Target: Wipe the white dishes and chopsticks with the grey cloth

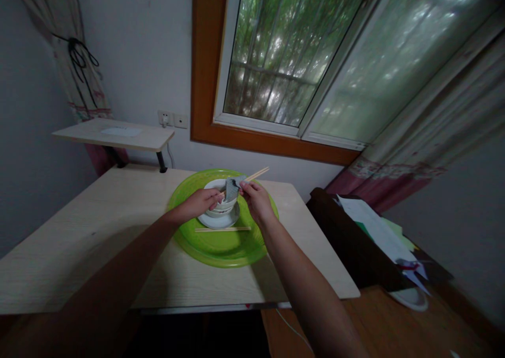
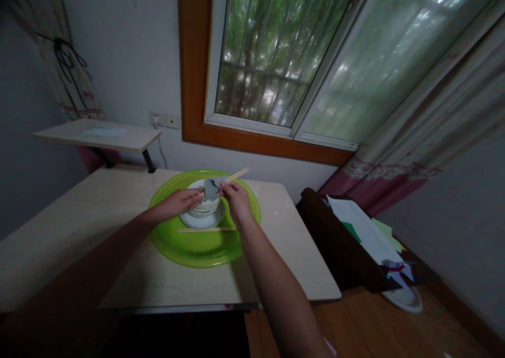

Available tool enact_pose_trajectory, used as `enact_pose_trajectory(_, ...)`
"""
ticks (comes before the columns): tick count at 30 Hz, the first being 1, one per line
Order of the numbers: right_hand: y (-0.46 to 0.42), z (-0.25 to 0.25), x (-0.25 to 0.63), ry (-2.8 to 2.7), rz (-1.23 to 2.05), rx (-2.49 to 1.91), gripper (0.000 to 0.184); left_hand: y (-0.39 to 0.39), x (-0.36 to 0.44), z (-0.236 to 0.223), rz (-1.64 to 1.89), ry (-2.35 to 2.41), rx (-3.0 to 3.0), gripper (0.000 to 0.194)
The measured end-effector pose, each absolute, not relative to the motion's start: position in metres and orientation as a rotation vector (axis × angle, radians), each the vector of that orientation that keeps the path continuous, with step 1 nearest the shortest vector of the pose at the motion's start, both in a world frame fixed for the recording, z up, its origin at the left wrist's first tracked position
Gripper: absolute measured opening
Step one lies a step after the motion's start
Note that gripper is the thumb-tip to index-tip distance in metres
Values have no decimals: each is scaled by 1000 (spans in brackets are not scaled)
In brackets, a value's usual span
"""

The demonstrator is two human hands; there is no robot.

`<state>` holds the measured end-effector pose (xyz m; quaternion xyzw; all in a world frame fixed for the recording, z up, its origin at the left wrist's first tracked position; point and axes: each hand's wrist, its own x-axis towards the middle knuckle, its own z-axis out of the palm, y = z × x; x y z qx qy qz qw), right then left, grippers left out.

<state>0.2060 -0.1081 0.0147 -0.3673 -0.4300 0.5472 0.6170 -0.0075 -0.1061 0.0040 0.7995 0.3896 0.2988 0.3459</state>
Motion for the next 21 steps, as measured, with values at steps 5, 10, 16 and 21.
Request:
enact_pose_trajectory(5,-100,14,226,-823,1096,-807,29,-109,-12,2,790,1045,2059,34)
enact_pose_trajectory(10,-101,15,229,-784,1040,-778,30,-108,-11,0,851,1038,1960,32)
enact_pose_trajectory(16,-110,11,211,-986,1253,-822,31,-108,-10,-2,831,1011,2029,32)
enact_pose_trajectory(21,-112,10,208,-1030,1278,-858,31,-109,-9,-1,821,986,2066,33)
